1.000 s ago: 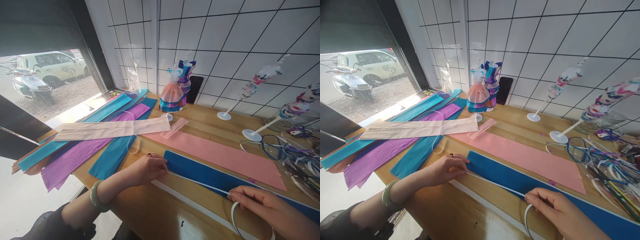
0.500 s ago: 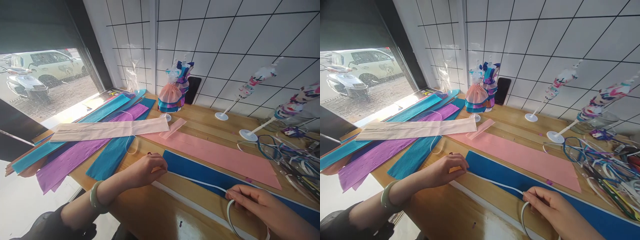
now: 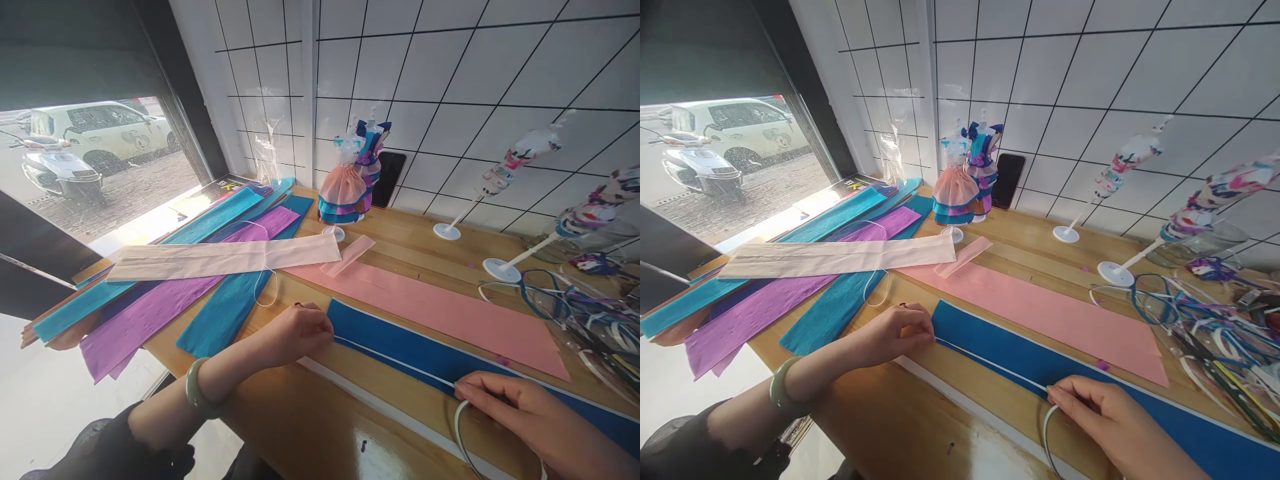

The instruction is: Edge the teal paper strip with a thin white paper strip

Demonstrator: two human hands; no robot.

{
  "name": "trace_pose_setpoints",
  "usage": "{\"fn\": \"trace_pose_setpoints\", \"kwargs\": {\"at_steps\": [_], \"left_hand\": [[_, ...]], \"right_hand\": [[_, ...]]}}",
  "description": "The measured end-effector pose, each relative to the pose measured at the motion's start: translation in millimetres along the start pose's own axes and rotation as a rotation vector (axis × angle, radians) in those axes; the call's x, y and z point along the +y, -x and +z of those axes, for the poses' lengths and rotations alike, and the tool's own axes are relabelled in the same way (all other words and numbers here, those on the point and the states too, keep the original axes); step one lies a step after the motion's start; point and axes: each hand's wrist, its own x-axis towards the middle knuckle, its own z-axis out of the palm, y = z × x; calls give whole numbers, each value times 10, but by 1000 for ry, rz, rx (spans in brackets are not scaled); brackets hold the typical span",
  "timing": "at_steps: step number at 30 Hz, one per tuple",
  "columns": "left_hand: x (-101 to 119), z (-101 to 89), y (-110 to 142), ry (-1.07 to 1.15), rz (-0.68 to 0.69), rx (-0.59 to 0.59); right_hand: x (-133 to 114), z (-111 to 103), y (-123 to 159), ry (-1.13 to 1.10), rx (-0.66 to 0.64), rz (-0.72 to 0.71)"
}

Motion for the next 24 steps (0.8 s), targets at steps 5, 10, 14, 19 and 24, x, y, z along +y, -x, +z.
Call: {"fn": "trace_pose_setpoints", "kwargs": {"at_steps": [5, 10, 14, 19, 24], "left_hand": [[9, 35, -12, -97, -7, 72], [75, 29, -52, -199, -106, 62], [112, -6, -82, -235, -232, 17], [130, -16, -124, -312, -317, -47], [117, 3, -140, -354, -313, -64]], "right_hand": [[14, 30, -8, 23, -195, 43], [34, 73, -48, 62, -225, 33], [57, 108, -78, 47, -192, -11], [32, 141, -88, 89, -144, -21], [-21, 123, -83, 60, -195, 64]]}}
